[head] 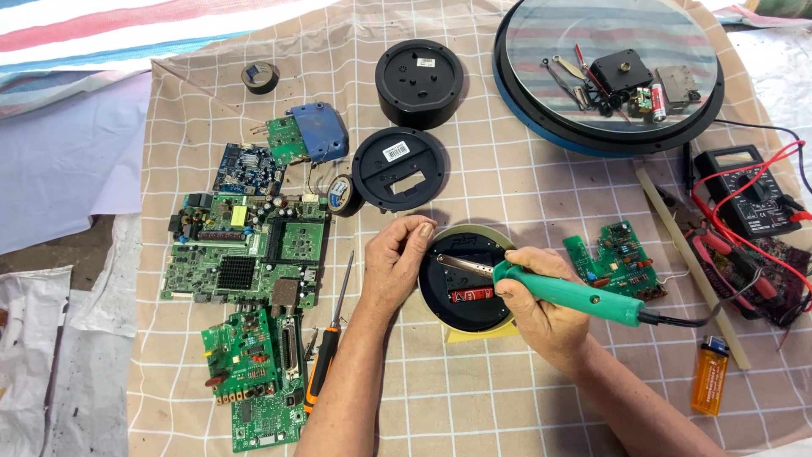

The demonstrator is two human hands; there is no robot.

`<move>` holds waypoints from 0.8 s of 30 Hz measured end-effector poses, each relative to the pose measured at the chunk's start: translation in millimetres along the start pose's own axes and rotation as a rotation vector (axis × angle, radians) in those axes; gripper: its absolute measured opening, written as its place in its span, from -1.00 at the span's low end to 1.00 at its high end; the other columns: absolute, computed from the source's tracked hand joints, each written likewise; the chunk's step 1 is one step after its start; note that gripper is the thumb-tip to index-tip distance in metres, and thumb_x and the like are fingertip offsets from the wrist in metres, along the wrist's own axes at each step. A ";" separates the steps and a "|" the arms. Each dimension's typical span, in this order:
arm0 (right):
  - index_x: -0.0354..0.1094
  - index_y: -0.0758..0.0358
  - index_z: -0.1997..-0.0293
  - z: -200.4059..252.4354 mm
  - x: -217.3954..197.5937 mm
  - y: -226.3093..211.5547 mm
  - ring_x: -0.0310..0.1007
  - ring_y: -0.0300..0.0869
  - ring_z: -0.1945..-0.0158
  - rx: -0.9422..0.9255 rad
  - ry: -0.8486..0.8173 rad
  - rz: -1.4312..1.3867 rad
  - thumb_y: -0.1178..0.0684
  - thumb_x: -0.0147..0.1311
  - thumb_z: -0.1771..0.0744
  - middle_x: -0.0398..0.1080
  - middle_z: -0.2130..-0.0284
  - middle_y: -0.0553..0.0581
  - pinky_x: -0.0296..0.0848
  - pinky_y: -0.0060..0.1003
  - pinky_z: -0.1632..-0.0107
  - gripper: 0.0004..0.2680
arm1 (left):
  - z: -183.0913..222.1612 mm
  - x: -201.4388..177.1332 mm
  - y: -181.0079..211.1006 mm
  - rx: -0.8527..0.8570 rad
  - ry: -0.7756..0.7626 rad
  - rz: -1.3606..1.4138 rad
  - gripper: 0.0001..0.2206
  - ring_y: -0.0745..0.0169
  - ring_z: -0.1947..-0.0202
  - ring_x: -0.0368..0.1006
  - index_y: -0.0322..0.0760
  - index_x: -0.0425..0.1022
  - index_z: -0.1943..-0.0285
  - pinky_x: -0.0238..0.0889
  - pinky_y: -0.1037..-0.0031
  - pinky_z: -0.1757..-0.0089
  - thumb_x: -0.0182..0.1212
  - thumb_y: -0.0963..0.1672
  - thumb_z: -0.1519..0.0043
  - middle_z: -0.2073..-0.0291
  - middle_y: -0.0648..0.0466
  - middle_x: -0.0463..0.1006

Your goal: A person is soldering electronic components on a circuit board and inspecting a clock mechanism on a repair bench.

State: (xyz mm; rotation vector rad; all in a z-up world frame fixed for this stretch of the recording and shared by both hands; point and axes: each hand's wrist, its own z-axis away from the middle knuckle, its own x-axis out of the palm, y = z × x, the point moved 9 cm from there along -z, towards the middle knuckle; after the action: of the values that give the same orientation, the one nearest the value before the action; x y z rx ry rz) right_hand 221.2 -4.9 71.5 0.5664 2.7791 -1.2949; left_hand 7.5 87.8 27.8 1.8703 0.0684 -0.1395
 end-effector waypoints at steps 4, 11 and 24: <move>0.46 0.41 0.09 0.3 0.4 2.3 0.56 -0.17 0.32 0.031 -0.007 0.005 0.09 0.28 -0.30 0.53 0.29 0.26 0.51 -0.34 0.25 -0.79 | 0.1 -0.3 -0.6 -0.006 0.001 -0.001 -0.86 0.12 0.31 0.55 -0.23 0.68 0.13 0.43 0.24 0.15 0.24 -0.11 -0.35 0.45 -0.10 0.60; 0.47 0.39 0.12 6.3 -16.6 12.2 0.56 -0.10 0.26 0.042 0.012 0.021 0.04 0.28 -0.29 0.53 0.26 0.28 0.51 -0.25 0.15 -0.79 | 0.6 -0.7 -9.1 0.017 0.000 -0.018 -0.87 -0.02 0.24 0.60 -0.25 0.68 0.10 0.43 0.20 0.12 0.24 -0.14 -0.34 0.36 -0.13 0.66; 0.01 0.14 0.52 -40.7 -219.7 52.1 -0.06 -0.37 0.40 0.365 0.647 0.469 0.12 0.07 -0.48 -0.05 0.55 -0.15 -0.07 -0.26 0.31 -0.64 | 2.3 2.0 -5.9 -0.013 -0.054 -0.114 -0.86 0.33 0.15 0.55 -0.26 0.63 0.09 0.40 0.51 0.08 0.18 -0.13 -0.34 0.20 0.10 0.67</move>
State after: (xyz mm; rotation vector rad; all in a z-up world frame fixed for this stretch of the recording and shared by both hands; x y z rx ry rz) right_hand 449.0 -12.8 97.6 1.8137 2.5297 -1.7222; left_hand 8.7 87.3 21.2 1.8485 0.1384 -0.2667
